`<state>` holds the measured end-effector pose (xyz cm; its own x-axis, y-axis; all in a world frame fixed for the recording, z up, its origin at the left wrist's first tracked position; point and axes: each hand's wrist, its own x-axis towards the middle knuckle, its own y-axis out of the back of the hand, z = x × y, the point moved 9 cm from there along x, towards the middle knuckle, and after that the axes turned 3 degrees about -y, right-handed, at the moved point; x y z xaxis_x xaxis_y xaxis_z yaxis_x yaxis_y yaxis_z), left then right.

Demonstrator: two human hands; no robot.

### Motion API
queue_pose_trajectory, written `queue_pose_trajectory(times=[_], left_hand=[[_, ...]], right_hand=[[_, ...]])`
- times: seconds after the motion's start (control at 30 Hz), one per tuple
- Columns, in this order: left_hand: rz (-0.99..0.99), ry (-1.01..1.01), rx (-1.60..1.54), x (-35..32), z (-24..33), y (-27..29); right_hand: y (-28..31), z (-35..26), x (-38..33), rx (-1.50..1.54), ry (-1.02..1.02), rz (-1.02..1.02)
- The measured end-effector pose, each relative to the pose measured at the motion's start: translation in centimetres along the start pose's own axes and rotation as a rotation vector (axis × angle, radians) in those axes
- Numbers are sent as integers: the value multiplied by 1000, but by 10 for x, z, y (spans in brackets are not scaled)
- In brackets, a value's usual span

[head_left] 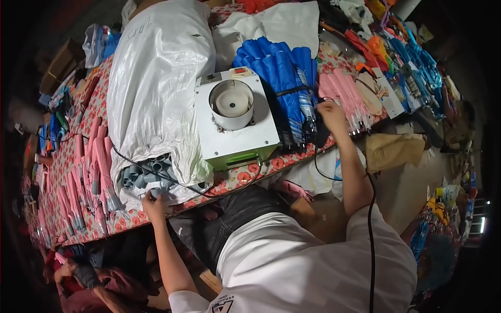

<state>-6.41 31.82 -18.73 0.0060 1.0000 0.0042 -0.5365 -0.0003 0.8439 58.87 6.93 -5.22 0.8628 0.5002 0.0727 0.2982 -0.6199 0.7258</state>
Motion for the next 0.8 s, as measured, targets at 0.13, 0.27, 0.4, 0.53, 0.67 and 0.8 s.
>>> queue_pose_trajectory(times=[0.13, 0.27, 0.4, 0.53, 0.67, 0.8], left_hand=[[128, 197, -660, -50, -6, 31], [139, 211, -988, -95, 26, 37], [12, 231, -1209, -130, 66, 12], [-105, 253, -1273, -158, 91, -13], [-175, 266, -1255, -169, 99, -21], [-190, 281, -1201, -175, 109, -18]], right_hand=[[-37, -11, -5, -72, 78, 30], [-46, -19, 2, -303, 138, 2], [-8, 35, 37, -13, 60, 88], [49, 115, 55, -477, -1, 451], [23, 171, 71, -613, -59, 133], [10, 145, 87, -595, 166, 302]])
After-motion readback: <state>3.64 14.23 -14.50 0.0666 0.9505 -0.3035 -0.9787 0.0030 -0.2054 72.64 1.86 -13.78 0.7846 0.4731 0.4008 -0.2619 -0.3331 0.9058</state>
